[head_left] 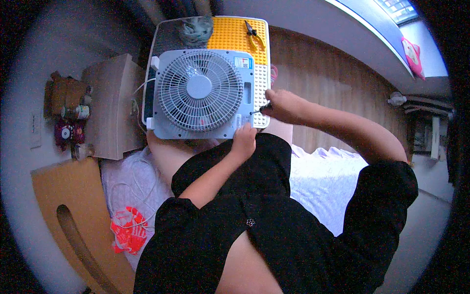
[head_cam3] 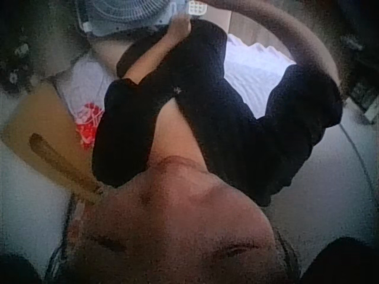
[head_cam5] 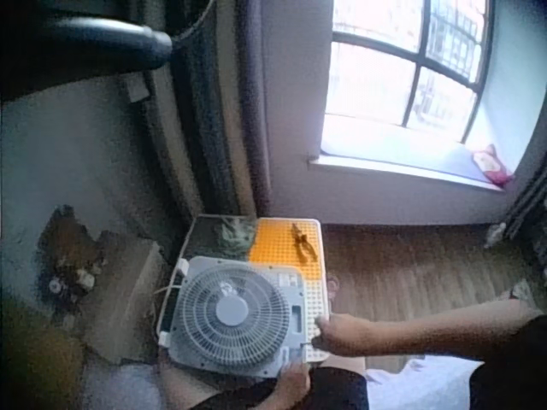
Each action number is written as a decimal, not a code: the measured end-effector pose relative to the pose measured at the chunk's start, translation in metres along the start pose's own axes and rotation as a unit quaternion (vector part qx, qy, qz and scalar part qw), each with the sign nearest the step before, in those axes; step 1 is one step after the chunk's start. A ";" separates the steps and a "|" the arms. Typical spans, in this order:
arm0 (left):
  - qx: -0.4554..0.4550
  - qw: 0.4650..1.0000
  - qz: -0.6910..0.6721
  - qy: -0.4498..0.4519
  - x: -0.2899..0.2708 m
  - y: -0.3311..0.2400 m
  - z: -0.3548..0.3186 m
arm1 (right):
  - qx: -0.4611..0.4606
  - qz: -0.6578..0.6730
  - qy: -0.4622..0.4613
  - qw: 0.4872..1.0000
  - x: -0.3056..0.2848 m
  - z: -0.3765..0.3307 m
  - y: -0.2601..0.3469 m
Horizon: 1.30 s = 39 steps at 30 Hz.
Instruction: The person uses a screwdriver to remove screws from the back of a small white fan. They place the screws on a nearby yellow mat and continue to unscrew the casing.
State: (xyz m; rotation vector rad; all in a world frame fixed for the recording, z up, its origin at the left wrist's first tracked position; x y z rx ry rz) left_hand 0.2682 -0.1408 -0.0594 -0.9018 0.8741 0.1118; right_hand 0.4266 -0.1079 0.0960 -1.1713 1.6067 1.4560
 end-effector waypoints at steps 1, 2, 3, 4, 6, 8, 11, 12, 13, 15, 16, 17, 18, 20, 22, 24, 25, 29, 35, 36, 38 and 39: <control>-0.001 1.000 -0.006 0.003 0.001 0.001 0.000 | -0.056 -0.019 -0.018 0.998 -0.002 -0.008 0.005; 0.002 1.000 -0.012 -0.003 0.001 0.002 0.000 | -0.179 -0.084 -0.047 0.979 -0.006 -0.015 0.012; 0.005 1.000 -0.017 -0.008 0.002 0.002 -0.001 | -0.159 -0.098 -0.017 0.982 -0.005 -0.015 0.013; 0.008 1.000 -0.023 -0.012 0.002 0.002 -0.001 | -0.138 -0.113 0.013 0.984 -0.003 -0.014 0.015; 0.012 1.000 -0.013 -0.018 0.003 0.002 -0.002 | 0.030 -0.068 0.037 0.997 0.004 -0.006 0.014; 0.012 1.000 -0.004 -0.021 0.004 0.002 -0.002 | 0.177 0.036 0.112 0.977 -0.011 0.007 0.020; 0.015 1.000 -0.001 -0.016 0.003 0.002 0.000 | 0.079 -0.065 0.071 0.992 -0.001 0.007 0.007; 0.012 1.000 -0.001 -0.014 0.002 0.001 -0.002 | -0.045 -0.129 0.040 0.990 0.002 0.000 0.015; 0.009 1.000 0.000 -0.012 0.002 0.001 -0.001 | -0.168 -0.190 0.009 0.967 0.003 -0.006 0.024; 0.012 1.000 -0.004 -0.008 0.004 0.002 -0.001 | -0.100 -0.175 0.066 0.977 0.005 -0.006 0.024; 0.014 1.000 -0.007 -0.004 0.006 0.003 -0.003 | -0.054 -0.148 0.082 0.984 0.007 -0.002 0.021; 0.015 1.000 -0.006 -0.013 0.007 0.005 -0.003 | -0.006 -0.120 0.096 0.988 0.009 0.003 0.017; 0.018 1.000 -0.006 -0.024 0.008 0.005 -0.002 | 0.096 -0.067 0.057 0.991 0.006 0.013 0.015; 0.018 0.999 -0.013 -0.029 0.009 0.005 -0.002 | 0.248 0.056 0.192 0.948 -0.001 0.018 0.010; 0.011 0.999 -0.021 -0.021 0.005 0.003 -0.002 | 0.155 0.027 0.145 0.977 0.002 0.011 0.007; 0.021 0.999 -0.033 -0.034 0.002 0.004 -0.002 | -0.078 -0.121 0.081 0.986 0.002 -0.003 0.019; 0.024 0.998 -0.039 -0.040 0.000 0.004 -0.003 | -0.092 -0.170 0.050 0.980 0.005 -0.005 0.026; 0.030 0.998 -0.027 -0.040 0.003 0.004 -0.001 | -0.015 -0.131 0.087 0.987 0.002 0.006 0.025; 0.006 0.999 -0.033 -0.029 0.002 0.001 -0.001 | 0.306 0.033 0.192 0.932 -0.014 0.022 0.003; 0.001 0.999 -0.032 -0.024 0.002 0.001 -0.001 | 0.329 0.050 0.189 0.924 -0.010 0.022 0.002; -0.001 0.999 -0.041 -0.011 0.003 0.001 0.000 | 0.258 0.040 0.176 0.949 -0.002 0.021 -0.003; -0.003 0.999 -0.046 -0.005 0.002 0.003 0.000 | 0.156 0.014 0.166 0.974 -0.002 0.023 0.005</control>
Point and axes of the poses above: each hand's wrist, its own z-axis towards the middle knuckle, its own x-axis out of the palm, y = z × x, the point moved 2 cm from there along z, towards the middle knuckle, and after that the axes turned 15 degrees about -y, right-handed, at the moved point
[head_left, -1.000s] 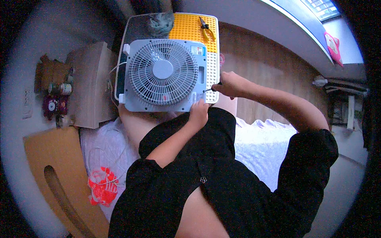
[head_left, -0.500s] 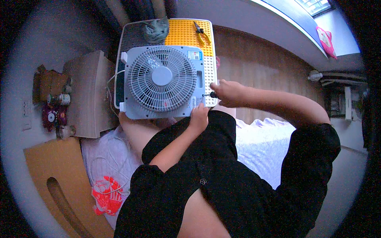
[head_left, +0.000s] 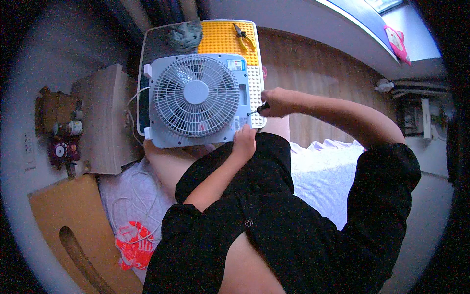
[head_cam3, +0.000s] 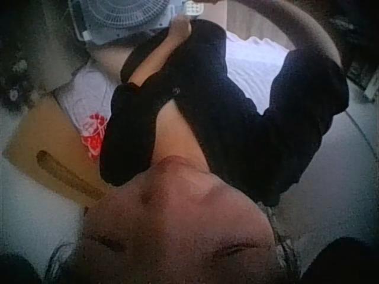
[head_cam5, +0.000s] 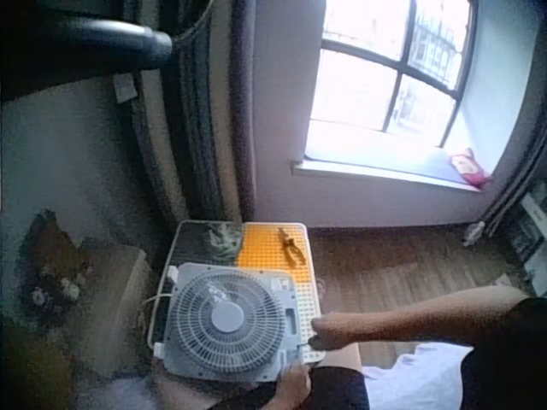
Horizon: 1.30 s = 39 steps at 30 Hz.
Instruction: The person uses a screwdriver to remove screws from the back of a small white fan. They place the screws on a nearby yellow mat and continue to unscrew the casing.
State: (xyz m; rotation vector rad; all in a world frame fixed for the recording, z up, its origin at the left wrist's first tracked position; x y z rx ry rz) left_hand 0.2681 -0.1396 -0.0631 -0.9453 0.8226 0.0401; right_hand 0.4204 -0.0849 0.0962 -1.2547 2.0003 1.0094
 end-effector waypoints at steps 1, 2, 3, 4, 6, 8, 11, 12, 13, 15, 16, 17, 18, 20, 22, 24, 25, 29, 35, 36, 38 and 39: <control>-0.003 1.000 -0.005 0.006 -0.001 0.002 0.000 | -0.102 -0.077 -0.037 0.991 -0.005 -0.012 0.014; -0.003 1.000 -0.007 0.005 -0.002 0.005 -0.001 | -0.211 -0.095 -0.099 0.968 -0.001 -0.013 0.015; -0.002 1.000 -0.012 0.004 -0.002 0.005 0.000 | -0.243 -0.174 -0.110 0.948 -0.001 -0.018 0.021; -0.001 1.000 -0.017 0.004 -0.002 0.005 0.000 | -0.272 -0.253 -0.119 0.921 -0.002 -0.022 0.028; -0.009 1.000 -0.010 0.007 -0.003 0.003 -0.001 | -0.255 -0.211 -0.087 0.940 -0.004 -0.020 0.032; -0.012 1.000 -0.007 0.005 -0.002 0.002 0.000 | -0.215 -0.142 -0.081 0.963 -0.006 -0.014 0.030; -0.010 1.000 -0.009 0.001 0.002 0.002 -0.001 | -0.123 0.009 -0.118 0.985 -0.004 0.003 0.016; -0.009 1.000 -0.008 0.001 0.002 0.002 0.000 | -0.081 -0.007 -0.101 0.992 0.002 0.015 0.004; -0.007 1.000 -0.008 0.003 0.003 0.001 0.000 | -0.056 -0.005 -0.067 0.996 0.005 0.025 -0.007; -0.008 1.000 -0.020 0.001 0.005 0.004 -0.001 | 0.005 0.057 -0.041 0.998 0.003 0.020 -0.014; -0.007 1.000 -0.027 0.000 0.005 0.005 -0.001 | 0.038 0.087 -0.032 0.995 -0.007 0.010 -0.008; -0.004 1.000 -0.020 -0.004 0.003 0.007 0.000 | 0.043 0.063 -0.023 0.997 -0.017 -0.001 0.007; 0.003 1.000 -0.016 -0.007 0.002 0.008 0.001 | 0.052 0.038 -0.016 0.998 -0.021 -0.008 0.012; 0.007 1.000 -0.025 -0.007 0.002 0.007 0.002 | -0.239 -0.049 -0.138 0.960 -0.007 -0.015 -0.002; -0.001 0.999 -0.042 0.005 0.002 0.007 0.002 | -0.246 -0.103 -0.175 0.948 0.002 -0.022 -0.003; 0.002 0.999 -0.042 0.001 0.002 0.005 0.000 | -0.214 -0.094 -0.143 0.962 0.004 -0.026 -0.005; 0.004 0.999 -0.043 -0.002 0.003 0.005 -0.001 | -0.198 -0.090 -0.126 0.968 0.005 -0.026 -0.006; -0.015 1.000 -0.012 -0.009 0.003 0.007 0.001 | -0.055 -0.005 -0.141 0.988 0.010 -0.014 -0.005; -0.028 0.998 -0.046 0.020 0.000 0.005 0.005 | -0.268 0.135 -0.205 0.932 -0.003 -0.023 -0.010; -0.028 0.998 -0.046 0.016 0.000 0.005 0.006 | -0.261 0.147 -0.185 0.936 -0.004 -0.021 -0.011; -0.027 0.999 -0.044 0.009 -0.001 0.003 0.006 | -0.248 0.171 -0.143 0.943 -0.008 -0.018 -0.010; -0.028 0.999 -0.037 0.012 -0.002 0.002 0.007 | -0.234 0.165 -0.166 0.944 -0.007 -0.017 -0.011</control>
Point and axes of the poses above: each hand's wrist, its own z-axis towards the middle knuckle, its own x-axis out of the palm, y = z × x, the point moved 2 cm from there along z, towards the middle knuckle, and after that the axes turned 15 degrees about -y, right-handed, at the moved point
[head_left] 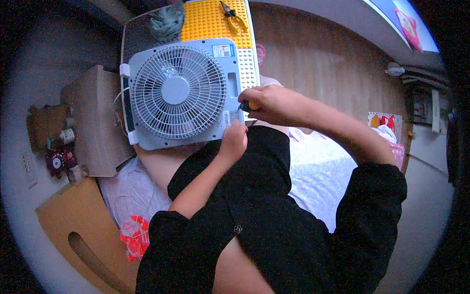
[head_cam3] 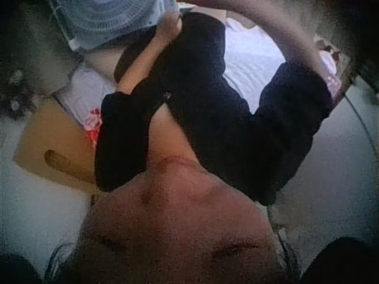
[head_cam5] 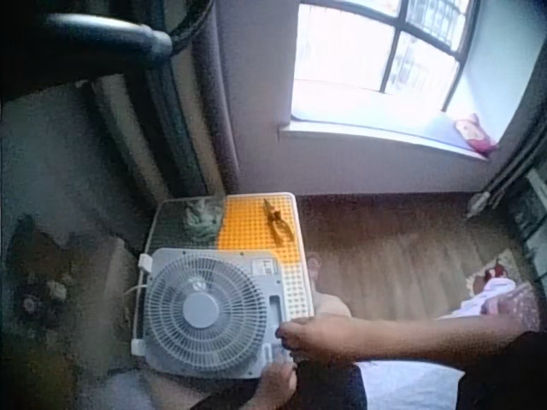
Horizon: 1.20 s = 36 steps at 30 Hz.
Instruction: The person uses a screwdriver to remove screws from the back of a small white fan. They place the screws on a nearby yellow mat and continue to unscrew the casing.
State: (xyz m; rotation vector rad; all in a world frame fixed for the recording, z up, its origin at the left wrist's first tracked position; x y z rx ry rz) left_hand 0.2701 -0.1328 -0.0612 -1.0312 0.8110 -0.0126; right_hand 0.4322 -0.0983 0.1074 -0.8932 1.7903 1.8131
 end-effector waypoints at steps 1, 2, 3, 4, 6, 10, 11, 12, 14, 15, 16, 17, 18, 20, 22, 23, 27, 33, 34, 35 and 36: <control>-0.001 1.000 0.007 0.003 -0.001 -0.001 0.000 | 0.009 -0.014 -0.022 1.000 0.002 -0.001 -0.001; -0.002 1.000 0.013 0.007 -0.001 -0.002 0.001 | 0.018 -0.027 -0.044 0.998 0.003 -0.002 -0.003; -0.009 1.000 0.012 0.012 -0.002 -0.002 0.001 | 0.034 -0.052 -0.080 0.995 0.005 -0.003 -0.006; -0.015 1.000 0.012 0.018 -0.002 -0.001 0.002 | 0.050 -0.077 -0.115 0.989 0.008 -0.005 -0.010; -0.026 0.999 0.004 0.023 -0.003 -0.003 0.004 | 0.077 -0.074 -0.172 0.979 0.012 -0.011 -0.016; -0.044 0.998 -0.023 0.026 -0.007 -0.008 0.009 | 0.051 -0.088 -0.180 0.978 0.004 -0.018 -0.011; -0.048 0.998 -0.029 0.029 -0.008 -0.008 0.010 | 0.042 -0.064 -0.172 0.982 0.004 -0.020 -0.012; -0.048 0.998 -0.034 0.026 -0.010 -0.008 0.011 | 0.031 -0.038 -0.163 0.985 0.004 -0.021 -0.013; -0.050 0.998 -0.045 0.020 -0.012 -0.009 0.013 | 0.033 0.004 -0.133 0.991 0.005 -0.026 -0.013; -0.051 0.997 -0.052 0.022 -0.011 -0.007 0.012 | 0.054 0.033 -0.160 0.985 0.007 -0.031 -0.012; -0.053 0.997 -0.059 0.023 -0.010 -0.006 0.012 | 0.075 0.061 -0.187 0.977 0.011 -0.035 -0.012; -0.054 0.996 -0.066 0.024 -0.010 -0.004 0.011 | 0.097 0.090 -0.214 0.968 0.014 -0.039 -0.012; -0.054 0.997 -0.053 0.027 -0.009 -0.004 0.011 | 0.154 0.112 -0.179 0.965 0.014 -0.041 -0.014; -0.054 0.998 -0.027 0.033 -0.008 -0.004 0.010 | 0.170 0.125 -0.196 0.958 0.020 -0.045 -0.019; -0.055 0.998 -0.022 0.038 -0.007 -0.004 0.010 | 0.169 0.126 -0.211 0.955 0.023 -0.050 -0.019; -0.055 0.997 -0.020 0.041 -0.006 -0.004 0.010 | 0.160 0.121 -0.216 0.956 0.024 -0.053 -0.017; -0.052 0.997 -0.001 0.050 -0.009 -0.009 0.013 | 0.096 0.086 -0.263 0.956 0.024 -0.067 -0.005; -0.061 0.996 0.018 0.060 -0.008 -0.010 0.012 | 0.146 0.157 -0.379 0.900 0.003 -0.074 -0.012; -0.060 0.996 0.021 0.061 -0.008 -0.010 0.012 | 0.147 0.162 -0.370 0.903 0.006 -0.075 -0.013; -0.059 0.996 0.023 0.062 -0.008 -0.009 0.012 | 0.147 0.168 -0.360 0.906 0.010 -0.076 -0.014; -0.057 0.997 0.018 0.058 -0.007 -0.009 0.012 | 0.147 0.174 -0.351 0.908 0.014 -0.077 -0.014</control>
Point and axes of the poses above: each hand's wrist, its own z-axis towards the middle knuckle, its own x-axis out of the palm, y = z × x, the point moved 2 cm from there along z, towards the middle knuckle, and after that the axes turned 15 degrees about -y, right-handed, at the moved point
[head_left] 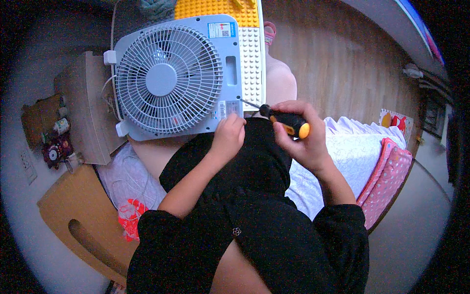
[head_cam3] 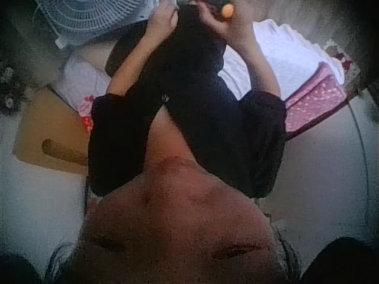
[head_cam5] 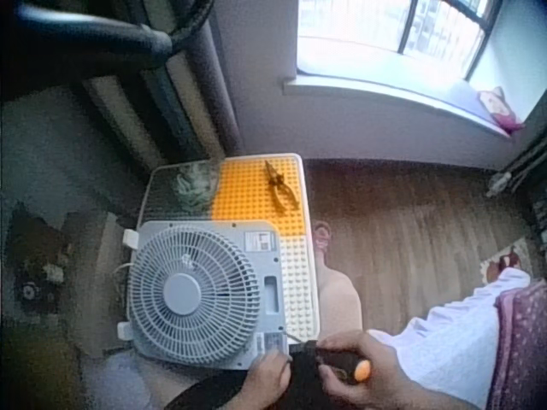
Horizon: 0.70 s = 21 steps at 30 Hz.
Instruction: The person uses a screwdriver to remove screws from the back of a small white fan. They place the screws on a nearby yellow mat and continue to unscrew the casing.
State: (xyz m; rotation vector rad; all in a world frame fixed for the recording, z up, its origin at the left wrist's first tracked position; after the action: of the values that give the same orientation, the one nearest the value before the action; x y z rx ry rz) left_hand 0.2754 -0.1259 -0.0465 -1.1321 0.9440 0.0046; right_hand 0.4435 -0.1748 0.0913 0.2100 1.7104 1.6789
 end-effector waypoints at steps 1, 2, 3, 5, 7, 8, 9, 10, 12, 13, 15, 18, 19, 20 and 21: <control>0.002 1.000 -0.006 -0.004 0.000 0.000 0.000 | 0.016 -0.005 0.026 1.000 0.001 -0.002 -0.001; 0.004 1.000 -0.011 -0.009 0.000 -0.001 0.000 | 0.013 -0.009 0.027 1.000 0.004 -0.002 -0.002; 0.003 1.000 -0.011 -0.007 0.000 -0.001 0.001 | 0.009 -0.013 0.029 0.999 0.006 -0.003 -0.003; 0.002 1.000 -0.010 -0.003 -0.001 -0.002 0.002 | 0.010 -0.013 0.021 1.000 0.008 -0.004 -0.007; 0.000 1.000 -0.008 -0.003 -0.001 -0.001 0.002 | 0.015 -0.011 0.020 1.000 0.009 -0.003 -0.009; -0.001 1.000 -0.006 -0.003 -0.001 -0.001 0.001 | 0.020 -0.009 0.022 1.000 0.009 -0.002 -0.010; -0.003 1.000 -0.006 -0.003 -0.001 -0.002 0.002 | 0.025 -0.007 0.024 0.999 0.009 0.000 -0.010; -0.004 1.000 -0.005 -0.003 -0.002 -0.003 0.003 | 0.019 -0.005 0.030 0.999 0.009 0.000 -0.011; -0.005 1.000 -0.003 -0.003 -0.001 -0.003 0.003 | 0.007 -0.001 0.041 0.999 0.009 0.001 -0.010; -0.005 1.000 -0.001 -0.003 -0.001 -0.003 0.003 | 0.013 -0.009 0.052 0.999 0.009 0.002 -0.010; -0.006 1.000 -0.002 -0.004 -0.001 -0.003 0.003 | 0.024 -0.026 0.072 0.997 0.011 0.004 -0.009; -0.010 1.000 -0.009 -0.004 -0.001 -0.004 0.004 | -0.003 -0.036 0.074 0.997 0.014 0.004 -0.013; -0.010 1.000 -0.011 -0.004 -0.002 -0.004 0.004 | -0.005 -0.034 0.070 0.997 0.015 0.005 -0.014; -0.009 1.000 -0.014 -0.004 -0.002 -0.004 0.004 | -0.008 -0.033 0.066 0.997 0.017 0.005 -0.015; -0.011 1.000 -0.010 -0.004 -0.001 -0.004 0.004 | -0.010 -0.033 0.063 0.997 0.017 0.005 -0.015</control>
State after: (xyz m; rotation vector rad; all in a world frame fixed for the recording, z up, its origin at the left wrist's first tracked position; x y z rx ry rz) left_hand 0.2788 -0.1238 -0.0423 -1.1611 0.9267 0.0039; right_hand 0.4398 -0.1627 0.0716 0.0387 1.7711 1.6922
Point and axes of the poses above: each hand's wrist, its own z-axis towards the middle knuckle, its own x-axis out of the palm, y = z × x, the point moved 2 cm from there along z, towards the middle knuckle, and after that the axes turned 15 degrees about -y, right-handed, at the moved point
